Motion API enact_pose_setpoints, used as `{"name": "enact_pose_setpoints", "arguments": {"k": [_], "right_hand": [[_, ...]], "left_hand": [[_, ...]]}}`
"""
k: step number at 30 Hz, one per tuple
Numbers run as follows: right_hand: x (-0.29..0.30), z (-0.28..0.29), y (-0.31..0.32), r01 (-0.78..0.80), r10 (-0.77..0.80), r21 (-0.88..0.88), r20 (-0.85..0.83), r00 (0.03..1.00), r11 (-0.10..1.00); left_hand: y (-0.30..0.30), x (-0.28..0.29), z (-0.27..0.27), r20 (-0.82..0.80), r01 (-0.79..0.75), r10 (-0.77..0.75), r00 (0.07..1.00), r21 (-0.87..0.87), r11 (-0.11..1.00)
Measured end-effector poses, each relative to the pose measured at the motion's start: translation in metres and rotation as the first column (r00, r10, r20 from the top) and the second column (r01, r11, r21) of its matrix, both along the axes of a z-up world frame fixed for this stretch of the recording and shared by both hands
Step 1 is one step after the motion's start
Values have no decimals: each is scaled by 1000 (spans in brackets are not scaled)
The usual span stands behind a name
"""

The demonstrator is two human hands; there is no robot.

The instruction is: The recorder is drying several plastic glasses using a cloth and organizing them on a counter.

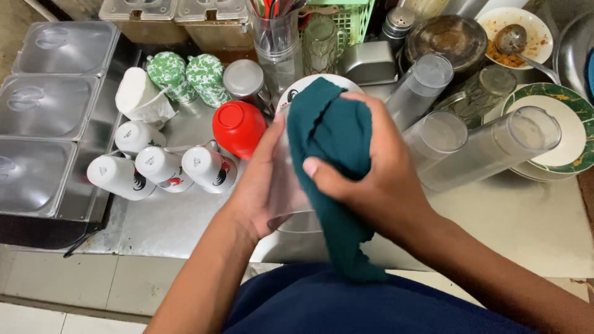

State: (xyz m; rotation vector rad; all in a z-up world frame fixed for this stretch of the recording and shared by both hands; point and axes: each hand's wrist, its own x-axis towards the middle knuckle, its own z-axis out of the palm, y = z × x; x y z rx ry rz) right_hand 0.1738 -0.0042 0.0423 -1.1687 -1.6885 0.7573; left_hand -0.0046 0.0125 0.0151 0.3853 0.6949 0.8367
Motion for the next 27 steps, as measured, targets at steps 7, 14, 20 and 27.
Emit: {"name": "enact_pose_setpoints", "arguments": {"k": [7,14,20,27], "right_hand": [[4,-13,19,-7,-2,83,109,994,997],[-4,-10,8,52,-51,-60,21,998,997],[-8,-13,2,-25,19,60,86,996,998],[-15,-14,23,36,-64,-124,-233,970,992]], "left_hand": [[-7,-3,-19,-14,20,-20,1000,-20,1000],[-8,-3,-32,70,-18,23,997,-74,997],[-13,0,-11,-2,-5,5,1000,-51,999],[-7,4,1,-7,-15,14,1000,-41,999]]}}
